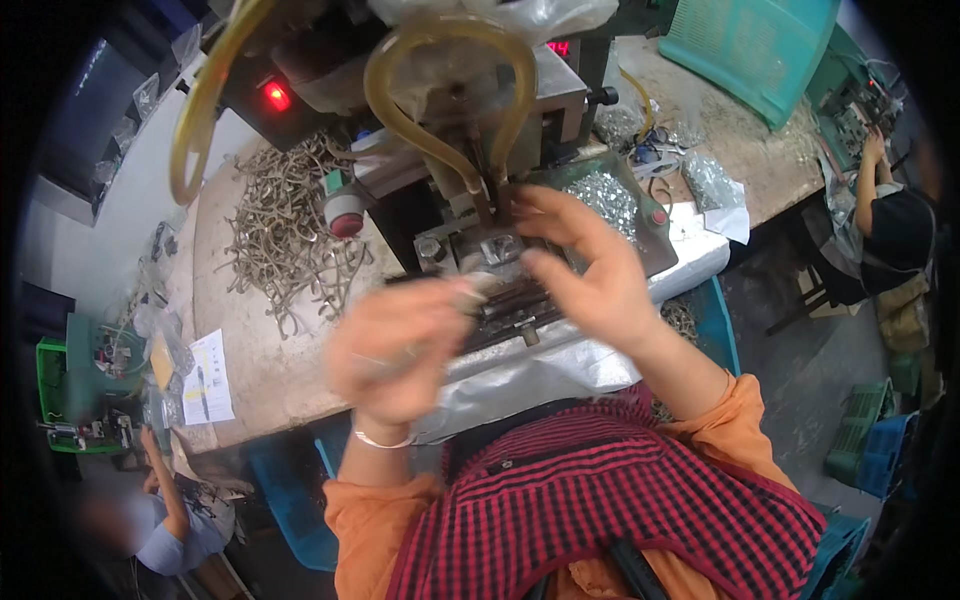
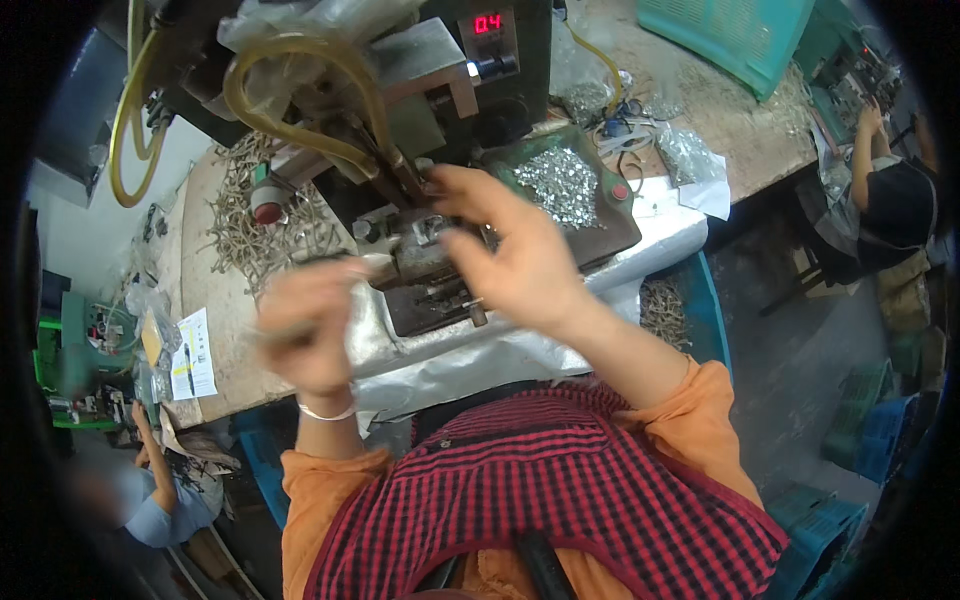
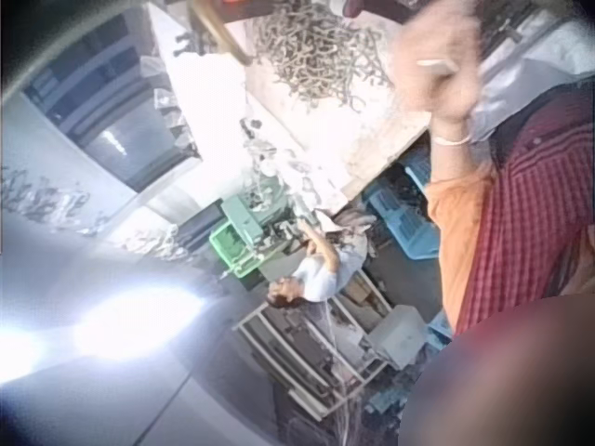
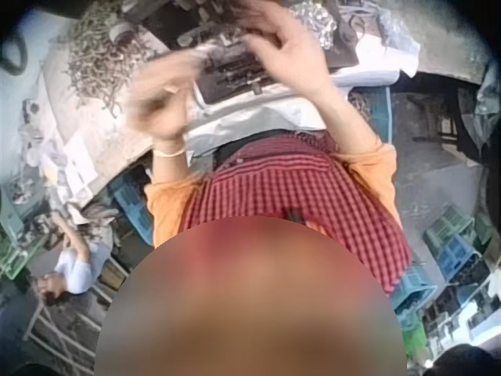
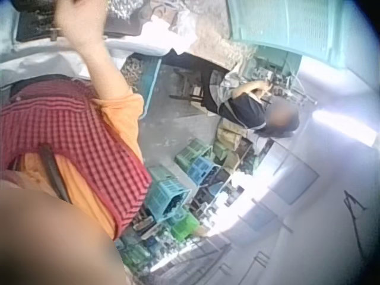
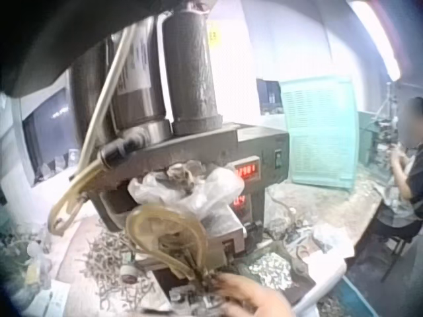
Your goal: The person repeatedly picks up wire-like components and small metallic parts, places them into a machine, and operates a lever to process them. The processed items are collected in a pile on the table. The task is performed continuously throughout the clip.
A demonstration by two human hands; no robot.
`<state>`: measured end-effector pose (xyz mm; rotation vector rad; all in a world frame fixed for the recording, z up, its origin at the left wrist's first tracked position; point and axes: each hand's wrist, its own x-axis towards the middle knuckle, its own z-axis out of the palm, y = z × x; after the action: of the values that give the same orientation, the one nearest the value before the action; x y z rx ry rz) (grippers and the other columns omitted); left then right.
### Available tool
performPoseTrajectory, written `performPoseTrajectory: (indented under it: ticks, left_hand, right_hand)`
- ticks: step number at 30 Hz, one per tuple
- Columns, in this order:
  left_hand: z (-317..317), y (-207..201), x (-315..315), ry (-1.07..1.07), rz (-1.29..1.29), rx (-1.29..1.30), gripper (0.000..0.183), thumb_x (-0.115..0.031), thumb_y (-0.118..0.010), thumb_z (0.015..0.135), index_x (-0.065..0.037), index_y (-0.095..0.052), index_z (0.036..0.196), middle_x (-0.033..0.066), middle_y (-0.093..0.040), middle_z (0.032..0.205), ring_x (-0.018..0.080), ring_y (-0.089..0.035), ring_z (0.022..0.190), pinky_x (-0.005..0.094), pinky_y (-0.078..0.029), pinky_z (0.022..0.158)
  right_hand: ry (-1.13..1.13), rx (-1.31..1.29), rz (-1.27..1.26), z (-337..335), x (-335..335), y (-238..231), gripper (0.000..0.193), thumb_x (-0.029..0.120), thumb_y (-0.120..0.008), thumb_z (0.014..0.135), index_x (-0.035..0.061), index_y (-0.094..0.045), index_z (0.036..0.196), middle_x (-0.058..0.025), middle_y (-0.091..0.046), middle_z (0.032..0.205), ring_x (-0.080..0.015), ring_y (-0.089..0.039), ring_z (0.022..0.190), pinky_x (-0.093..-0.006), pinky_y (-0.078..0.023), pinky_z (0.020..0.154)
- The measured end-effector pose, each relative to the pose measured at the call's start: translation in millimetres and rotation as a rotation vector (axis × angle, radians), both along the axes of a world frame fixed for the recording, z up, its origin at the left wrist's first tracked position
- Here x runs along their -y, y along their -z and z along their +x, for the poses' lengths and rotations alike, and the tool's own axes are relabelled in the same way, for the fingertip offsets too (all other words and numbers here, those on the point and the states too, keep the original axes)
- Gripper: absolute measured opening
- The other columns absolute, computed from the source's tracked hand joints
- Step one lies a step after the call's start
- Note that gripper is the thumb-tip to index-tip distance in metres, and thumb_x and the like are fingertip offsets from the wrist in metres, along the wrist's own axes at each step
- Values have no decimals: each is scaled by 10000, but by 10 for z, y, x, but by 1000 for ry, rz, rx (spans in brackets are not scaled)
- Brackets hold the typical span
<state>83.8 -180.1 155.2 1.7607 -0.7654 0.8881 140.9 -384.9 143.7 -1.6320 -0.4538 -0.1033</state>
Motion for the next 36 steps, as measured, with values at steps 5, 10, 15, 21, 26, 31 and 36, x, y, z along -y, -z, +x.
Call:
performPoseTrajectory:
  ticks: [5, 10, 15, 21, 26, 31, 36]
  left_hand:
    - [45, 0, 323, -85, 504, 140, 186, 18, -731, 736, -69, -715, 900, 84, -756, 1052, 133, -584, 586, 264, -387, 483]
    - [103, 37, 350, -117, 543, 184, 259, -37, -742, 665, -80, -724, 920, 59, -750, 1008, 129, -507, 529, 263, -392, 469]
    - [70, 28, 294, -106, 524, 145, 196, -126, -690, 766, -79, -736, 950, 28, -729, 972, 124, -486, 535, 279, -396, 484]
    - [-276, 361, 306, -251, 293, 155, 262, -88, -666, 828, -57, -681, 1087, 125, -653, 1259, 271, -670, 949, 432, -536, 916]
    - [-404, 162, -629, -844, 9, -8, 126, -28, -696, 830, -61, -707, 951, 96, -716, 1012, 302, -678, 898, 422, -523, 816]
    - [149, 718, -1311, -978, 480, -575, 148, -100, -678, 814, -98, -742, 947, 112, -641, 964, 303, -629, 912, 430, -512, 787]
    - [449, 1622, -1391, -1285, 516, -778, 221, -38, -639, 766, -74, -746, 956, 186, -608, 1061, 369, -611, 1006, 472, -514, 829]
  right_hand:
    - [480, 332, -885, 588, 673, 851, 253, 136, -763, 794, 70, -741, 1037, -226, -613, 1291, -394, -515, 1300, -452, -421, 1086]
    - [509, 430, -759, 680, 764, 1114, 215, 129, -785, 760, 73, -735, 961, -178, -656, 1185, -371, -581, 1192, -447, -473, 995]
    - [407, 497, -863, 1023, 288, 978, 252, 122, -758, 757, 75, -678, 991, -139, -635, 1055, -362, -596, 1037, -451, -510, 870]
    - [436, 523, -823, 1239, 684, 1641, 376, 116, -692, 820, 14, -655, 1179, -231, -633, 1206, -429, -575, 1140, -470, -457, 1005]
    - [443, 335, -747, 1158, 1193, 1612, 321, 173, -641, 972, -57, -656, 1195, -207, -682, 1169, -356, -635, 1092, -392, -473, 984]
    - [286, 181, -346, 1189, 649, 1241, 309, 175, -649, 982, -70, -661, 1170, -165, -715, 1124, -261, -662, 1029, -349, -485, 949]
    - [303, 61, -391, 1011, 589, 1062, 279, 145, -653, 971, -67, -674, 1150, -140, -727, 1098, -207, -654, 1012, -327, -482, 948]
